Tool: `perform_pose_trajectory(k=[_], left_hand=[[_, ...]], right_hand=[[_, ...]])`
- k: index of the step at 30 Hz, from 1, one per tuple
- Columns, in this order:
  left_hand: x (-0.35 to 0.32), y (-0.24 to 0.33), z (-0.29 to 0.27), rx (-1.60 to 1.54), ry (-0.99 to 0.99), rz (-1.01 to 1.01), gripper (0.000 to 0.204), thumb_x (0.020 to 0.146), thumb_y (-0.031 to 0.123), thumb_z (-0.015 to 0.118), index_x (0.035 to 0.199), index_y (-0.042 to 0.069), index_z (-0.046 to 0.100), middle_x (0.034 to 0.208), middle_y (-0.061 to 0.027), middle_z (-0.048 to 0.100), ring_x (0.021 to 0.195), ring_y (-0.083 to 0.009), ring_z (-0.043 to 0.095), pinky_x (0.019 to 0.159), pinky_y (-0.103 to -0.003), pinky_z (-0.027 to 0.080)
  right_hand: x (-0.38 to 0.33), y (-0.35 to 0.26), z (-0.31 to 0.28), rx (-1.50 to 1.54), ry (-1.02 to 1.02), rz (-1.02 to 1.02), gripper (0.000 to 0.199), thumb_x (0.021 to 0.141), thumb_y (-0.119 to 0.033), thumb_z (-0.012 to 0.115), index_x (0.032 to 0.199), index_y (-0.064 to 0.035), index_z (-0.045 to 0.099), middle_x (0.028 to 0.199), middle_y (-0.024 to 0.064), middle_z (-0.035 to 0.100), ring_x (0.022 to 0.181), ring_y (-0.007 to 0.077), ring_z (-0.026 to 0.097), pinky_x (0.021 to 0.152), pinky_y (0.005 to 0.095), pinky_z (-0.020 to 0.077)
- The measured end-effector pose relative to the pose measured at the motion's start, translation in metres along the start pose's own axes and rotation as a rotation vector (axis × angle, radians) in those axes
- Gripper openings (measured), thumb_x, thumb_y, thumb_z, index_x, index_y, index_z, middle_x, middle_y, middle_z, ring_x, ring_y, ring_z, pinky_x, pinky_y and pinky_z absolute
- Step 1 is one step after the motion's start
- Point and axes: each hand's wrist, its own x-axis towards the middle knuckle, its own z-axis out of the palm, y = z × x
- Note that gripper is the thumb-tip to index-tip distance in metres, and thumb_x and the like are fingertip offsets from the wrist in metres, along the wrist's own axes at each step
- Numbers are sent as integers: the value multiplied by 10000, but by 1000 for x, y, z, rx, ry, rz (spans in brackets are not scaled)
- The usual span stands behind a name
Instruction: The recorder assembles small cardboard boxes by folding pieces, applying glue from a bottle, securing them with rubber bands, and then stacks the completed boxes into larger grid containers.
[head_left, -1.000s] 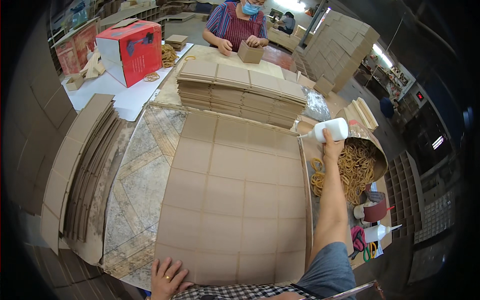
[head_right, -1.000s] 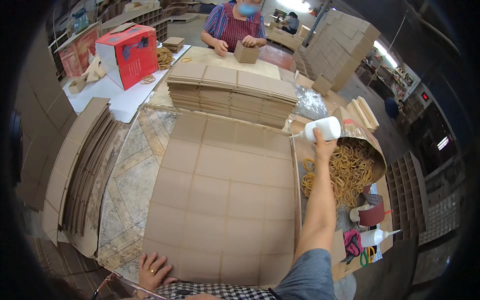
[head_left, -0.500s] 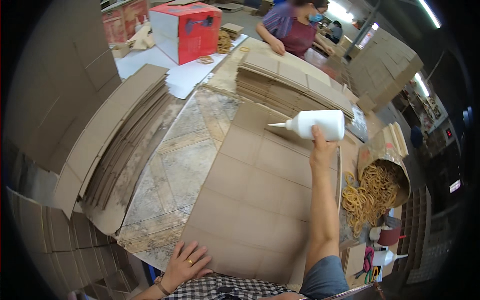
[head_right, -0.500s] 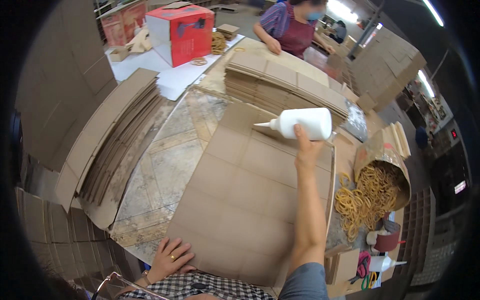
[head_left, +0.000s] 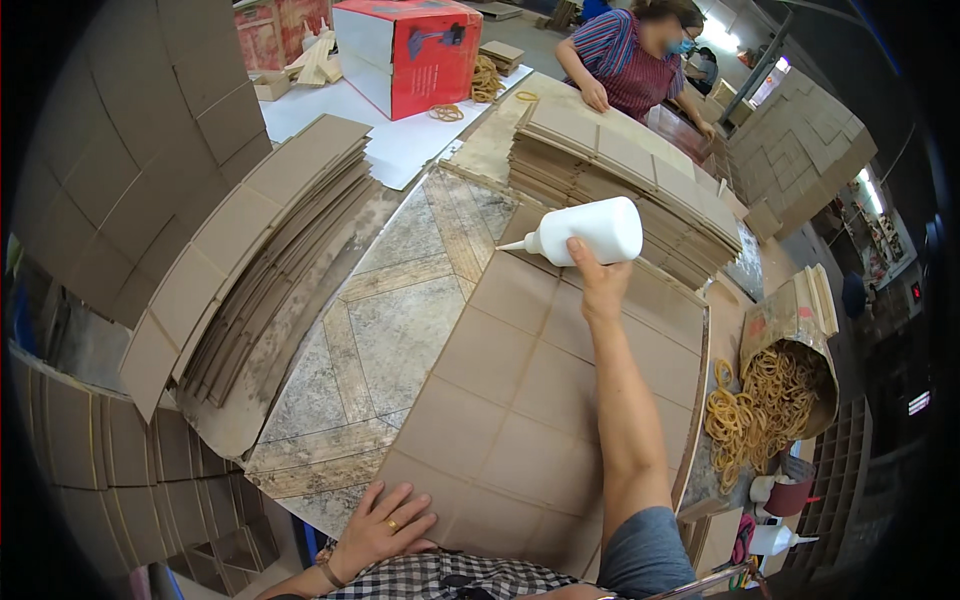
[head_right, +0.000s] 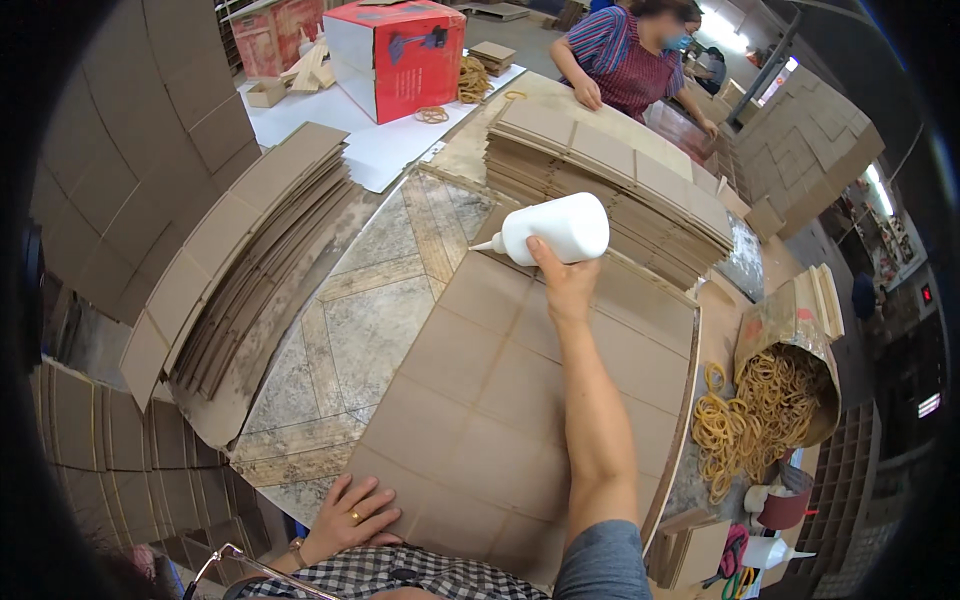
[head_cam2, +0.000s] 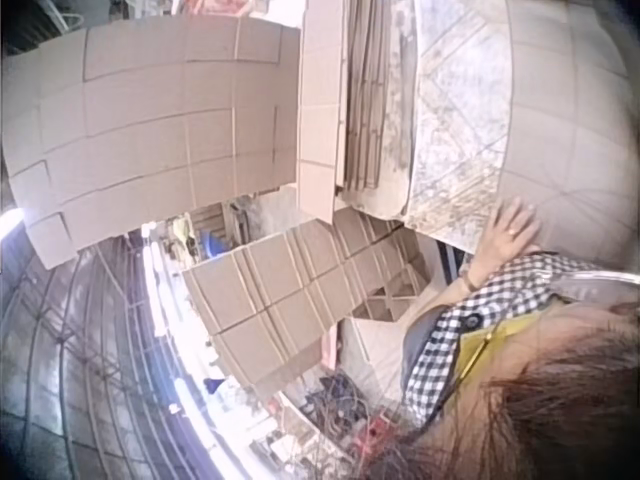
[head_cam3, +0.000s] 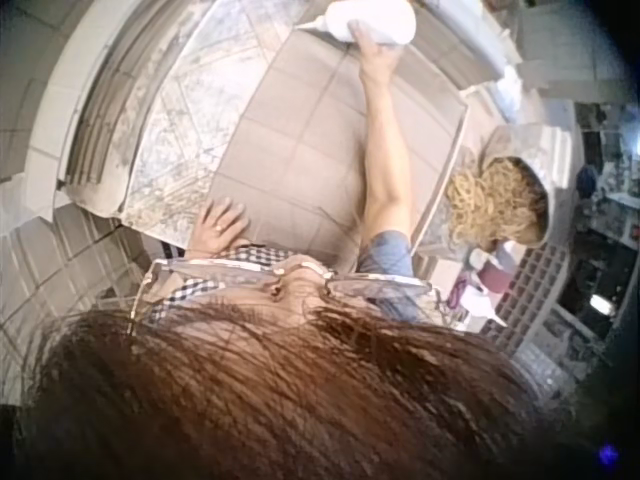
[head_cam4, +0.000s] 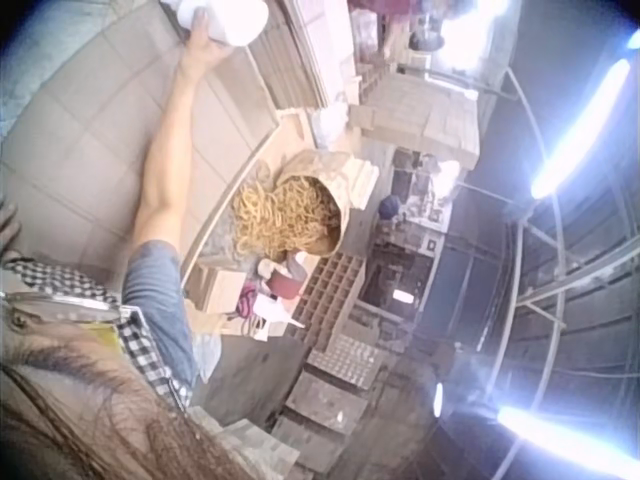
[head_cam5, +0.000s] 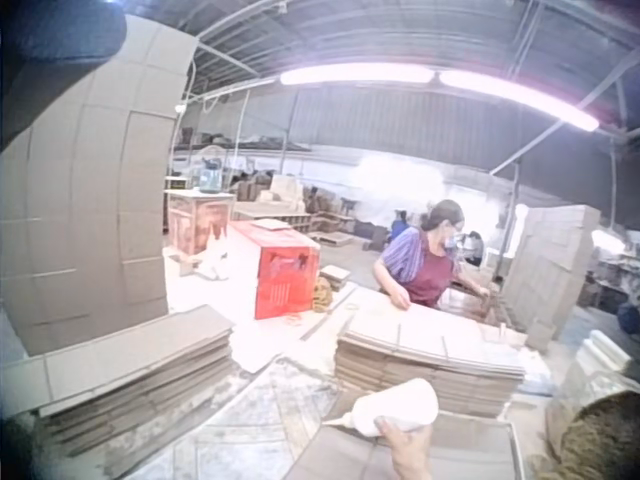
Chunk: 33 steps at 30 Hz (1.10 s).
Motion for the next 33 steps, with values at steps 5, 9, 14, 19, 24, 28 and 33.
perform_pose_trajectory(k=[5,9,14,19,24,28,33], left_hand=[[-1,1,0,0,-13,-10,378,788,447,677,1074,202,649,1243,-11,569,1202,-246,490,1041,-481,313],[-1,0,-1,8,-24,3,384,777,444,684,1070,198,650,1243,-14,569,1198,-246,492,1044,-486,308],[-1,2,0,-28,-19,-17,391,743,419,716,1047,182,650,1229,-22,571,1184,-254,495,1034,-499,313],[4,5,-5,-61,-28,-30,392,715,362,744,1036,159,645,1207,-40,574,1177,-287,491,1026,-522,311],[9,13,-13,-106,-50,-81,408,691,326,759,1033,136,642,1194,-61,576,1182,-306,480,1031,-540,289],[9,15,-12,-120,-47,-94,404,679,312,764,1020,128,648,1189,-68,578,1193,-318,469,1034,-560,269],[9,16,-12,-112,-36,-77,415,666,300,771,1011,109,641,1193,-87,571,1198,-344,457,1033,-562,266]], right_hand=[[5,-11,-6,-68,-51,-5,465,703,-82,798,1102,-15,569,1004,76,628,922,177,595,836,328,476],[11,-15,-30,-74,-50,51,451,692,-65,800,1083,0,585,985,79,642,907,181,608,828,326,483],[6,-29,-76,-103,-4,77,453,683,-47,799,1080,-5,587,988,79,643,925,186,613,839,322,486],[-7,-50,-130,-104,56,20,428,685,-57,802,1058,9,604,968,93,651,880,183,624,801,314,500],[-13,-63,-195,-181,90,60,442,691,-62,798,1071,5,584,974,82,641,873,183,621,793,315,503],[-22,-77,-248,-199,189,108,432,695,-50,790,1070,5,584,971,77,640,864,177,622,768,308,508],[-37,-91,-311,-327,275,140,446,708,-139,788,1081,-4,585,954,70,639,797,158,634,641,264,523]])
